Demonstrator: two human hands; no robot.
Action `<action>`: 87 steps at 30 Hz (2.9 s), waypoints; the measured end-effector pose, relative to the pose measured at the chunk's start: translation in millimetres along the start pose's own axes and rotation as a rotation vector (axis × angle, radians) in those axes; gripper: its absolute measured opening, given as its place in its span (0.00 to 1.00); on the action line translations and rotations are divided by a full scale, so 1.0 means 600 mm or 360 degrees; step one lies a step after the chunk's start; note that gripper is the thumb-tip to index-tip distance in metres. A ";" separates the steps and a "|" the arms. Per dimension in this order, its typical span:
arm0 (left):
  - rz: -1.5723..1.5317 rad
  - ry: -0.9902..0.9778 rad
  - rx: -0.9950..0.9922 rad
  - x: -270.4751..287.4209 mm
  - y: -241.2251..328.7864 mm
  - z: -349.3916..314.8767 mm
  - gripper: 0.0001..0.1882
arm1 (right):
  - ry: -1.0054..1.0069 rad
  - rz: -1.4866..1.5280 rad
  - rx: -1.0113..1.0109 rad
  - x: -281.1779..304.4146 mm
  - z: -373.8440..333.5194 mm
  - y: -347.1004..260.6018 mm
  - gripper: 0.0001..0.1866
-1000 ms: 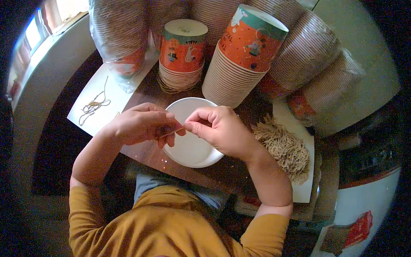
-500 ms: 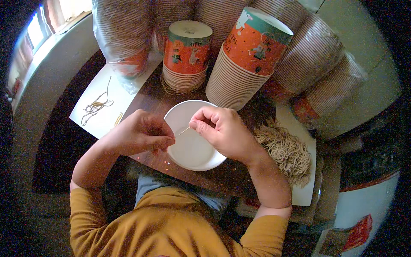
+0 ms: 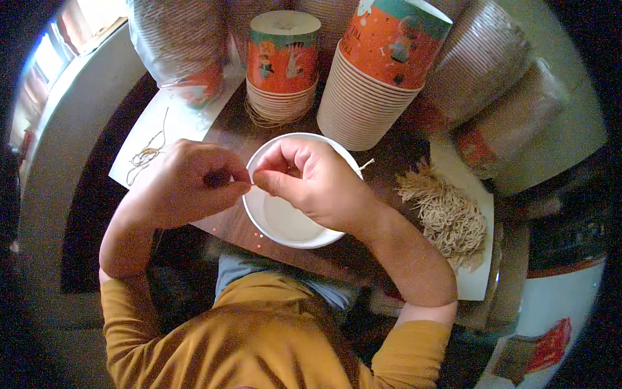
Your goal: Attaching and knotting strings to pre-punched paper cups to create handles.
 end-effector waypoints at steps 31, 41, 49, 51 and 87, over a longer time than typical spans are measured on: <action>0.0549 0.0495 -0.1002 -0.117 -0.063 -0.125 0.14 | 0.0219 -0.2694 0.1074 -0.101 -0.153 0.073 0.08; 0.0396 0.0830 -0.1059 -0.161 -0.105 -0.176 0.12 | 0.0349 -0.2788 0.1178 -0.073 -0.177 0.096 0.07; -0.1275 0.1254 0.0229 -0.231 -0.185 -0.230 0.22 | 0.0119 -0.2822 0.1044 -0.105 -0.165 0.097 0.06; -0.1530 0.1148 0.0331 -0.231 -0.179 -0.219 0.21 | 0.0069 -0.2855 0.1042 -0.109 -0.161 0.095 0.06; -0.1941 0.0826 0.0853 -0.210 -0.203 -0.123 0.09 | 0.0566 -0.2609 0.1046 -0.114 -0.148 0.100 0.07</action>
Point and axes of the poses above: each hand's wrist, its own z-axis towards the middle knuckle, its own x-axis out of the back of the hand, y = z × x, the point moved 7 cm from there along z, towards the middle knuckle, and after that the axes turned 2 degrees about -x, right-handed, at the moved point
